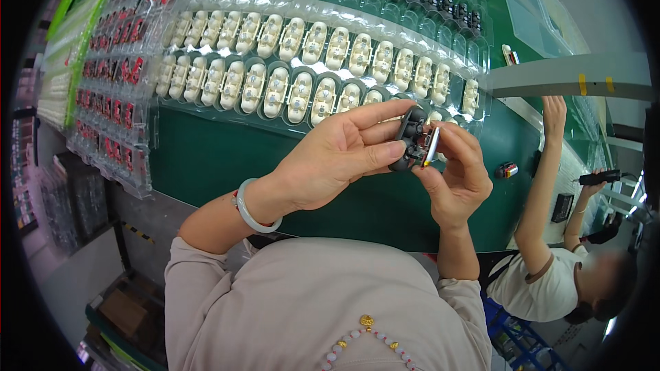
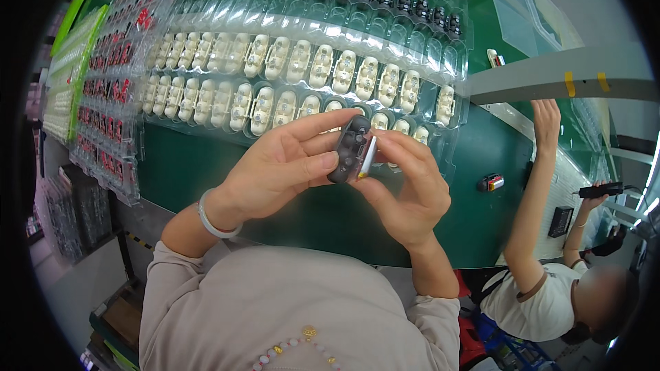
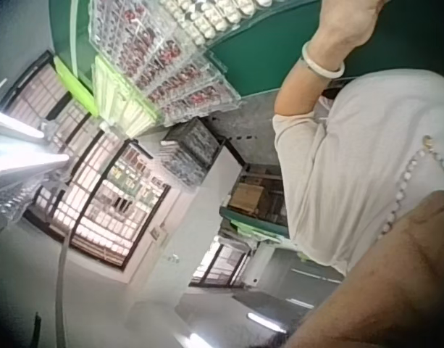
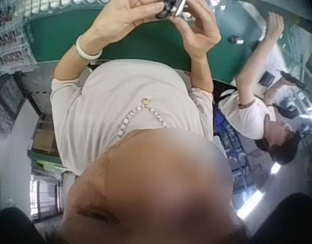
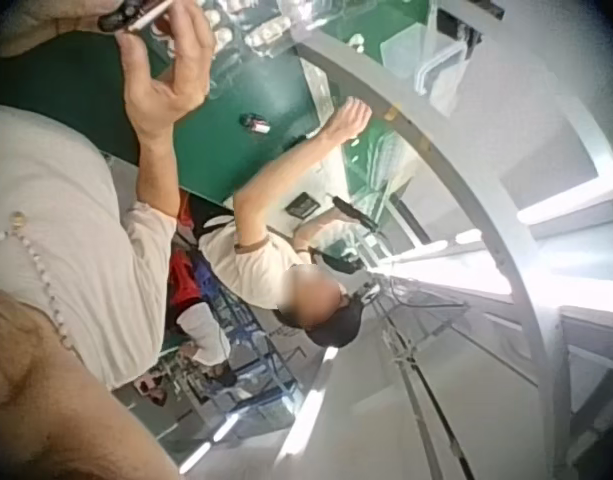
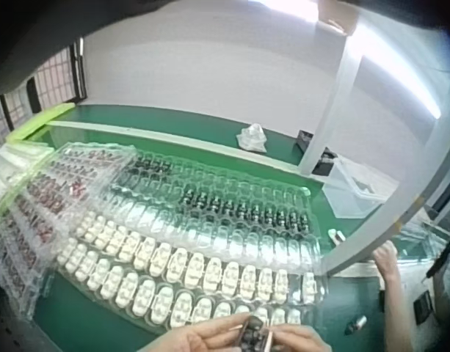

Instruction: The person inserts small batteries into black plastic electronic components at a factory assembly station. They pick up a component, insert a battery, and place the finished unit into a clear plastic tray. The process is repeated continuously for multiple units.

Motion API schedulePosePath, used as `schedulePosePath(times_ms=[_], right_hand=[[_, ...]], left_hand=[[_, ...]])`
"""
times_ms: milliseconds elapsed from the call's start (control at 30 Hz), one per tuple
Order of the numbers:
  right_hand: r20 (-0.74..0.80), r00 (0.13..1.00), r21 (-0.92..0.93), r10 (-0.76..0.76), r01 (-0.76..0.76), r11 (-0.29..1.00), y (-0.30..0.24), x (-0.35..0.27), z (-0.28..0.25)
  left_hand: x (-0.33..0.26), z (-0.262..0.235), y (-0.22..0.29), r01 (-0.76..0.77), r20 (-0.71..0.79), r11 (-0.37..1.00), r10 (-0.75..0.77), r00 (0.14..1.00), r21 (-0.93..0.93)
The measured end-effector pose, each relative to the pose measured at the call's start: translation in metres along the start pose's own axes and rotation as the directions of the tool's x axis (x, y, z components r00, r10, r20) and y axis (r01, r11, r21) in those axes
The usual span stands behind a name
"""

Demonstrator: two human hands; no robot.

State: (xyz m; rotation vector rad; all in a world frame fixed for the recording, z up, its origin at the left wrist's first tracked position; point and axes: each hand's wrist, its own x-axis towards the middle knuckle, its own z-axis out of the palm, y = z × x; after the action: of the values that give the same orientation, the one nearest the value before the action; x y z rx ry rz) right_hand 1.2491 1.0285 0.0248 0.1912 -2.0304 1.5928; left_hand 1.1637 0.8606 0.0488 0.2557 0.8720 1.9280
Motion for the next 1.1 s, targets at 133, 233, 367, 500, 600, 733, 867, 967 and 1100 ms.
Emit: schedulePosePath(times_ms=[133,233,367,500,600,733,867,967,1100], right_hand=[[0.003,0.989,0.248,0.150,-0.146,0.958,0.0040,-0.0025,-0.0023],[0.025,0.984,0.308,0.174,-0.173,0.935,0.0061,-0.0029,-0.0031],[0.032,0.984,0.267,0.175,-0.177,0.947,0.0048,-0.0022,-0.0019],[0.023,0.985,0.219,0.168,-0.169,0.961,0.0034,-0.0014,-0.0015],[0.031,0.990,0.182,0.136,-0.139,0.973,0.0019,-0.0001,-0.0006],[0.029,0.992,0.142,0.126,-0.128,0.981,0.0018,-0.0006,-0.0006],[0.034,0.993,0.125,0.110,-0.113,0.986,0.0007,0.0001,-0.0008],[0.037,0.991,0.154,0.131,-0.135,0.979,0.0004,0.0006,-0.0023],[0.011,0.987,0.185,0.163,-0.162,0.969,0.0007,-0.0002,-0.0013]], left_hand=[[-0.0005,-0.0027,0.0025,0.022,0.006,0.999,-0.021,1.000,-0.026],[-0.0002,-0.0035,0.0010,0.023,-0.016,0.999,-0.024,1.000,-0.044],[-0.0012,-0.0033,0.0022,0.033,-0.032,0.999,-0.035,0.999,-0.043],[-0.0013,-0.0030,0.0025,0.035,-0.041,0.999,-0.036,0.998,-0.028],[-0.0020,-0.0026,0.0030,0.027,-0.047,1.000,-0.028,0.999,-0.007],[-0.0010,-0.0020,0.0016,0.001,-0.061,1.000,-0.001,0.998,-0.002],[-0.0006,-0.0016,0.0016,-0.007,-0.071,1.000,0.008,0.997,0.007],[-0.0006,-0.0009,0.0025,-0.002,-0.073,1.000,0.003,0.997,0.010],[-0.0001,-0.0005,0.0020,-0.008,-0.075,1.000,0.009,0.997,0.016]])
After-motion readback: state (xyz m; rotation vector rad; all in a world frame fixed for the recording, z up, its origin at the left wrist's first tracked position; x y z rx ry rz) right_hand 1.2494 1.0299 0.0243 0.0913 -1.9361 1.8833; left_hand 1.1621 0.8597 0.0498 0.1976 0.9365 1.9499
